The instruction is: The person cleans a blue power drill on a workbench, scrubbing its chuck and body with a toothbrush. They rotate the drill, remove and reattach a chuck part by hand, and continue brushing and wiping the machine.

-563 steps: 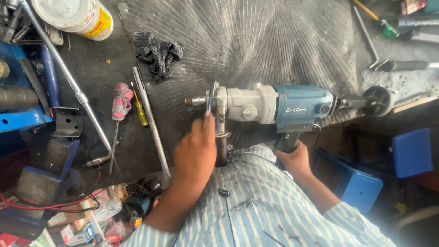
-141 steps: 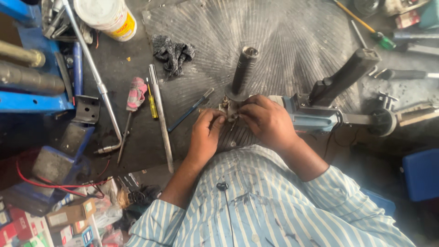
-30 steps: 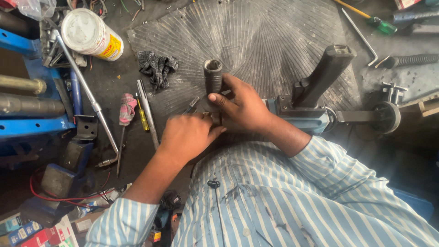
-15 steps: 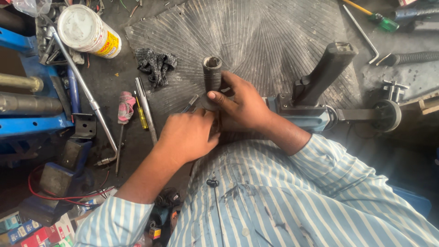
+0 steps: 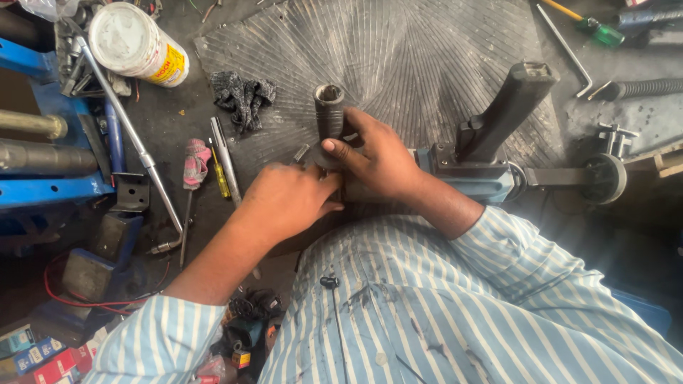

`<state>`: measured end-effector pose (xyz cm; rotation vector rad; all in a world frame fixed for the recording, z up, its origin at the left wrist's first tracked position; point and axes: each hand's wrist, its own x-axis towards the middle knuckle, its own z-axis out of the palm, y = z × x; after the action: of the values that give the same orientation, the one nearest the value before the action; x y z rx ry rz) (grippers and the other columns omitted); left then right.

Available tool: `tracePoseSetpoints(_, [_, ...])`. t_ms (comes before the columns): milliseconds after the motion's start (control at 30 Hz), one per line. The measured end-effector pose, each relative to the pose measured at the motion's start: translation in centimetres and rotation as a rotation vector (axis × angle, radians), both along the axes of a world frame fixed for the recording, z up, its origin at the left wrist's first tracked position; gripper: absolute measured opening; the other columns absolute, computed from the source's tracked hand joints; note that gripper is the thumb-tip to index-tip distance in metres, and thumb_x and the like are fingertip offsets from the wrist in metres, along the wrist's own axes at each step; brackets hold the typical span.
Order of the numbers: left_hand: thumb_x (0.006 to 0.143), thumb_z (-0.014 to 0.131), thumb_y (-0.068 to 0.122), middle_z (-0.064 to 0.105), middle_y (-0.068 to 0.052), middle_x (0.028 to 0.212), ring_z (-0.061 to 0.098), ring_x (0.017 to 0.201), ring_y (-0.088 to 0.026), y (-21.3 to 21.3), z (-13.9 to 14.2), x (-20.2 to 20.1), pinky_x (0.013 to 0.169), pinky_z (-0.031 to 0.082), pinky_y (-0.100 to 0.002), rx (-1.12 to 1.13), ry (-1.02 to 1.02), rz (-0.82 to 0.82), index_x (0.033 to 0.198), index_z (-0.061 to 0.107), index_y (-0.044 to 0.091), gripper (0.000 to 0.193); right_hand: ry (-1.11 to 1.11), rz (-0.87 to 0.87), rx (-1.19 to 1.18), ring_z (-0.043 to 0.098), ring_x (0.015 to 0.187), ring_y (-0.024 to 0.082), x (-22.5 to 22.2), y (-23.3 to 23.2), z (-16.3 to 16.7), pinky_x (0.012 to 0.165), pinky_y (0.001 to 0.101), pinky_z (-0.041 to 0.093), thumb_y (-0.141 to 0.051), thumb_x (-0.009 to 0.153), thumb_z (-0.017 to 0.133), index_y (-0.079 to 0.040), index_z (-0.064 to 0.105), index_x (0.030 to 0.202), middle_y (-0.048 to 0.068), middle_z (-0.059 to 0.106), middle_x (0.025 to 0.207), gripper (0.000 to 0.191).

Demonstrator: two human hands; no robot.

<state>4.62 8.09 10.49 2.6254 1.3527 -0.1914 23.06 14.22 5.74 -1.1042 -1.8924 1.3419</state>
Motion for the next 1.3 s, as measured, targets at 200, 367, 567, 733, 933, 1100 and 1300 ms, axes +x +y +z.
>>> tracePoseSetpoints(200, [0.092, 0.066, 0.049, 0.073, -0.01, 0.077, 0.072, 0.066, -0.029, 0.3, 0.2, 1.4, 0.058, 0.055, -0.044, -0.102, 0.079, 0.185, 0.086, 0.072, 0.013, 0.037, -0.016, -0.007, 0.022, 0.073, 0.106, 0.032, 0.0, 0.1, 0.1, 0.091, 0.0412, 0.058, -0.034, 0.097, 0.07, 0.003, 0.057, 0.133, 0.021, 0.072, 0.115, 0.053])
tracePoseSetpoints(367, [0.088, 0.067, 0.035, 0.073, -0.011, 0.08, 0.072, 0.063, -0.029, -0.1, 0.0, 0.8, 0.055, 0.057, -0.043, -0.08, -0.01, 0.119, 0.095, 0.069, 0.01, 0.027, 0.038, 0.002, -0.031, 0.075, 0.105, 0.03, 0.2, 0.2, 0.0, 0.091, 0.0398, 0.059, -0.034, 0.098, 0.069, 0.003, 0.055, 0.134, 0.02, 0.073, 0.114, 0.053])
tracePoseSetpoints(567, [0.084, 0.062, 0.016, 0.071, -0.008, 0.082, 0.074, 0.069, -0.026, -0.3, -0.5, -0.9, 0.056, 0.058, -0.039, 0.158, -0.233, -0.125, 0.102, 0.066, 0.01, 0.02, -0.013, -0.002, -0.012, 0.074, 0.106, 0.031, 0.0, 0.3, -0.1, 0.09, 0.0407, 0.059, -0.033, 0.098, 0.07, 0.004, 0.054, 0.136, 0.021, 0.072, 0.116, 0.056])
tracePoseSetpoints(733, [0.097, 0.064, 0.033, 0.072, -0.006, 0.081, 0.074, 0.068, -0.025, -0.1, -0.7, -0.5, 0.058, 0.058, -0.04, 0.012, -0.053, 0.008, 0.101, 0.067, 0.011, 0.023, -0.021, 0.008, 0.001, 0.074, 0.107, 0.031, -0.1, 0.3, -0.1, 0.091, 0.0409, 0.059, -0.034, 0.098, 0.07, 0.003, 0.055, 0.136, 0.021, 0.072, 0.117, 0.055])
tracePoseSetpoints(933, [0.085, 0.07, 0.052, 0.071, -0.008, 0.077, 0.073, 0.066, -0.029, -0.7, -1.1, -0.5, 0.056, 0.058, -0.043, 0.006, -0.094, 0.04, 0.104, 0.067, 0.013, 0.043, 0.001, 0.0, -0.007, 0.074, 0.107, 0.032, 0.2, 0.3, -0.3, 0.091, 0.0409, 0.059, -0.033, 0.098, 0.07, 0.004, 0.053, 0.138, 0.021, 0.072, 0.118, 0.057])
tracePoseSetpoints(1100, [0.087, 0.065, 0.019, 0.073, -0.005, 0.087, 0.074, 0.069, -0.026, -1.1, -1.8, -1.9, 0.06, 0.059, -0.039, 0.055, -0.207, -0.107, 0.118, 0.067, 0.018, 0.031, -0.018, 0.005, -0.011, 0.074, 0.107, 0.032, 0.0, 0.4, -0.3, 0.091, 0.0409, 0.058, -0.033, 0.098, 0.07, 0.003, 0.055, 0.136, 0.02, 0.073, 0.117, 0.054])
tracePoseSetpoints(1300, [0.102, 0.063, 0.052, 0.072, -0.01, 0.079, 0.074, 0.069, -0.029, -0.9, -1.6, 0.1, 0.059, 0.059, -0.041, -0.08, -0.005, 0.184, 0.101, 0.064, 0.01, 0.043, -0.032, 0.002, 0.01, 0.074, 0.104, 0.032, -0.1, 0.3, -0.1, 0.089, 0.041, 0.059, -0.032, 0.097, 0.07, 0.003, 0.055, 0.134, 0.02, 0.072, 0.114, 0.053])
